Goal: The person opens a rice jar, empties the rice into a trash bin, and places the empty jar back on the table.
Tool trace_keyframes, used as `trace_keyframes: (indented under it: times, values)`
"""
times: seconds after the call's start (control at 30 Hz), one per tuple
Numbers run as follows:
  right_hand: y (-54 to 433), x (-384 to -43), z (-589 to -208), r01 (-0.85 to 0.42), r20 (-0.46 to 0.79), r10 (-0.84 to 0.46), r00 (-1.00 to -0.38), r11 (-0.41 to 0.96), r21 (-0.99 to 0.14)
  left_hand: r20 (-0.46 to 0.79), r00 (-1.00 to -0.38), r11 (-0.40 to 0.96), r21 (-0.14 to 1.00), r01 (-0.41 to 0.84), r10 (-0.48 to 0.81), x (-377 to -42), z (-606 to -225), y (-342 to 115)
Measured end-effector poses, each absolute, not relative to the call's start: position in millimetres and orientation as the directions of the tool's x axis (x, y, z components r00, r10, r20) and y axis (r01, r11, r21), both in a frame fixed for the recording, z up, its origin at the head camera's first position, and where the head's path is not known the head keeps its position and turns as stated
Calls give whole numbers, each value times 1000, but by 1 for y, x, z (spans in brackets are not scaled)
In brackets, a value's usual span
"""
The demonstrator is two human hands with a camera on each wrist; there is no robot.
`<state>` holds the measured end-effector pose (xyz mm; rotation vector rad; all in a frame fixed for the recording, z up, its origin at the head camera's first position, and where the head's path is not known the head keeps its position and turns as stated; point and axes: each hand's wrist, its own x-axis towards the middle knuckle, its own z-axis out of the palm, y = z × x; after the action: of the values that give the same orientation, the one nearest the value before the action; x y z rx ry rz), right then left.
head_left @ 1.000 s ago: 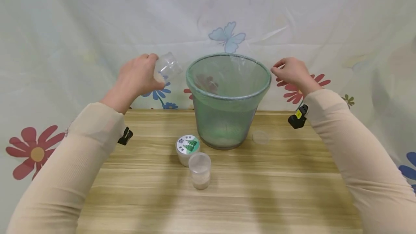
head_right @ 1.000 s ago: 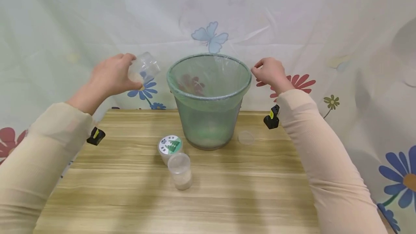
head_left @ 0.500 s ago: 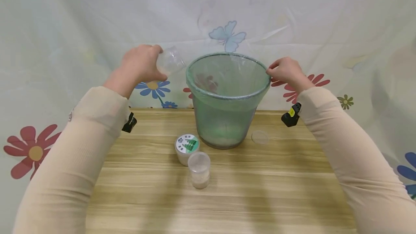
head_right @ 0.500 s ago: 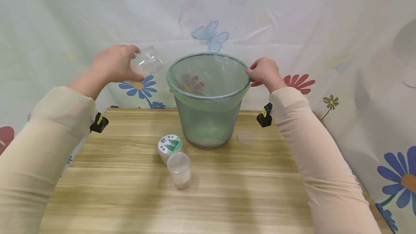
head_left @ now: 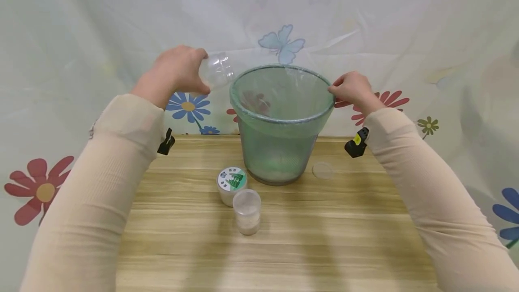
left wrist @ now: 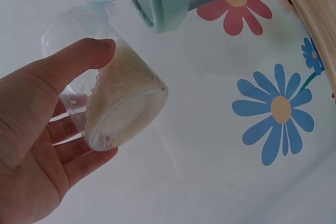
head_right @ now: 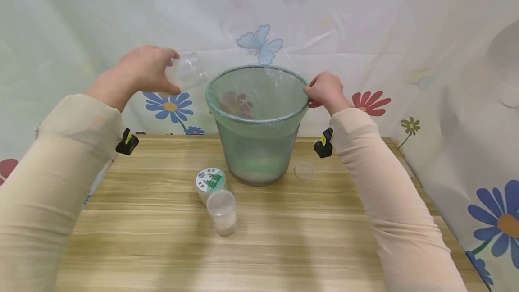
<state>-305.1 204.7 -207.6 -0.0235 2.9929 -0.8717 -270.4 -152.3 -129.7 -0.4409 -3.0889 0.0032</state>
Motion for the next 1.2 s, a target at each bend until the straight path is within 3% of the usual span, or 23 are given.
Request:
trace_keyframes:
  times: [0.47, 1.2]
  values:
    - [200, -306, -212, 14, -21, 3, -1000, 821, -571, 19, -951, 950, -41, 309, 310, -270, -129, -139]
    - [198, -303, -212, 20, -41, -7, -999, 786, -618, 6, -902, 886, -187, 424, 433, -267, -133, -115]
